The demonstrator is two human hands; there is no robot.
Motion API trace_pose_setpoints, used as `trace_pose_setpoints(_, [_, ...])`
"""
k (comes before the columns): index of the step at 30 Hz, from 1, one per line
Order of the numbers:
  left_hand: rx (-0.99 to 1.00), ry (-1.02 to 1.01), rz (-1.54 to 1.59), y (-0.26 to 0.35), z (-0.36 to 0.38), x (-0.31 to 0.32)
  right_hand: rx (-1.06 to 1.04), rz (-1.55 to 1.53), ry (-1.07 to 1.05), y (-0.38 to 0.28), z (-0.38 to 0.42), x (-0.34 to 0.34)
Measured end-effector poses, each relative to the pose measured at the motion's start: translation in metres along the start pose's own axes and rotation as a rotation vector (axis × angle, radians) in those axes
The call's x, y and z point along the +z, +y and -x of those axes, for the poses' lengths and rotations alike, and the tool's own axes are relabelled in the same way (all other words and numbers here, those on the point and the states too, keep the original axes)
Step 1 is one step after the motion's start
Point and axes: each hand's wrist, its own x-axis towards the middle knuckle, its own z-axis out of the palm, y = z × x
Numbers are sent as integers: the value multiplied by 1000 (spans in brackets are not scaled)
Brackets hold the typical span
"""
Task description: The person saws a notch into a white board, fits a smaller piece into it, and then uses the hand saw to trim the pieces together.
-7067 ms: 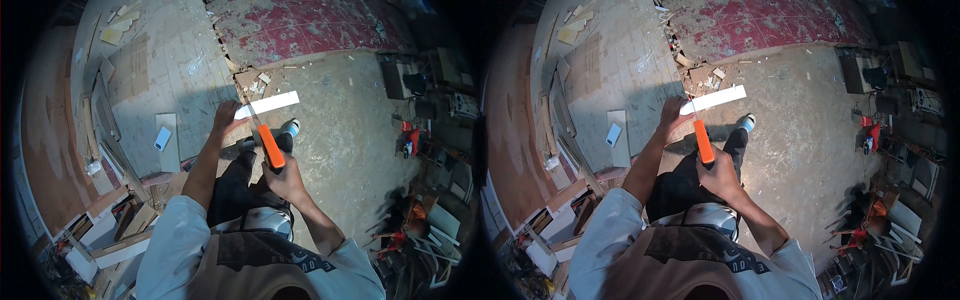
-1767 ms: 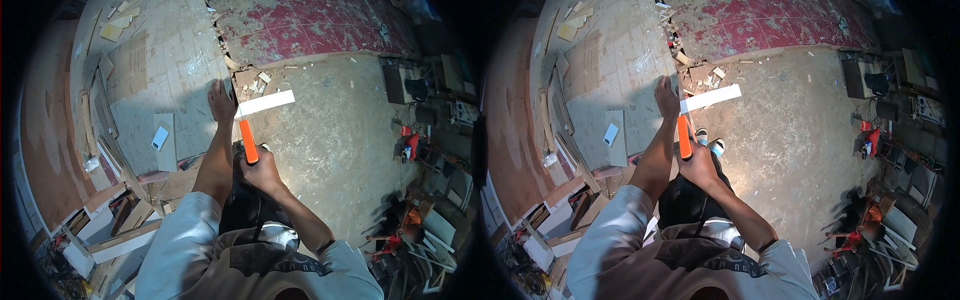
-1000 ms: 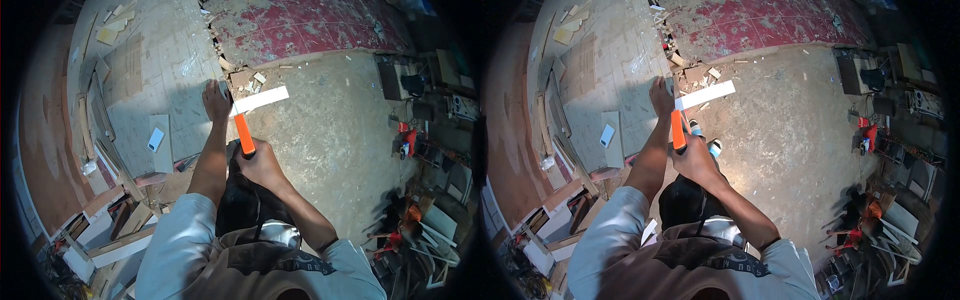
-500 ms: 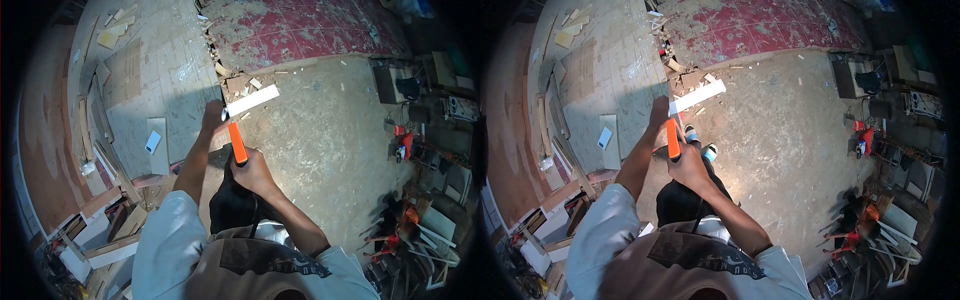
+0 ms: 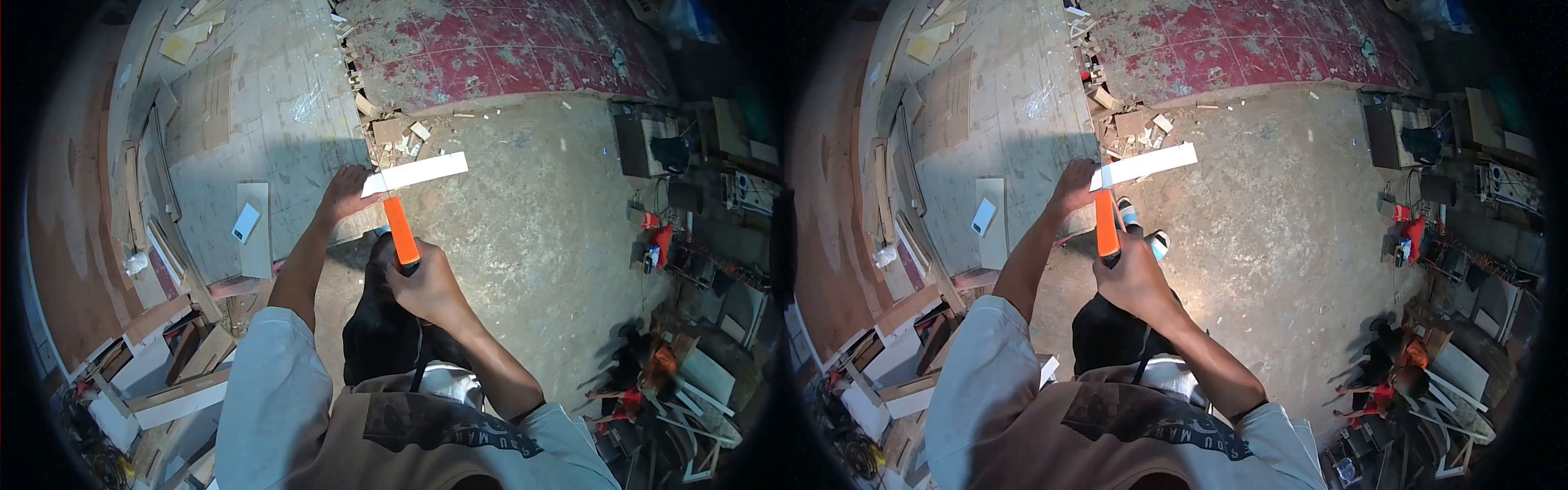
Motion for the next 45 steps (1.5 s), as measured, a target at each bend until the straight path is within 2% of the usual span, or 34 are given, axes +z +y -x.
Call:
trace_pose_setpoints(8, [12,-65,-57,-1,-1,-6,-17,0,-25,-14,3,5])
trace_pose_setpoints(10, [2,-92,-49,1,-2,-6,-97,16,-5,-6,4,5])
trace_pose_setpoints(12, [-28,-182,-74,1,-2,-6,-76,4,-30,-7,3,6])
trace_pose_setpoints(15, [-7,-196,-104,0,-1,-6,-51,-21,-41,-10,8,7])
trace_pose_setpoints(18, [10,-74,-78,0,0,-1,-74,-27,-2,-7,10,7])
trace_pose_setpoints(21, [36,-38,-44,0,0,-3,-100,-18,15,2,11,6])
trace_pose_setpoints(23, [36,-43,-48,4,-2,-6,-9,-16,-34,-1,11,4])
trace_pose_setpoints(24, [30,-49,-55,4,-3,-8,-13,-13,-32,-5,13,3])
trace_pose_setpoints(26, [21,-74,-67,5,-3,-13,-63,-65,103,-13,18,2])
trace_pose_setpoints(28, [10,-102,-77,8,1,-11,-38,-24,65,-11,21,-2])
trace_pose_setpoints(30, [-82,-59,-92,15,7,-7,-13,18,27,-3,23,-1])
trace_pose_setpoints(33, [-182,-12,-85,31,11,-5,-92,16,97,14,24,10])
trace_pose_setpoints(34, [-235,-55,-77,37,10,-6,-119,63,99,15,23,12])
trace_pose_setpoints(38, [-250,-22,60,32,12,-10,-98,80,87,9,21,12])
trace_pose_setpoints(41, [-248,-92,77,28,16,-14,-105,86,66,10,23,11])
trace_pose_setpoints(45, [-261,26,61,31,17,-14,-124,97,68,19,23,14])
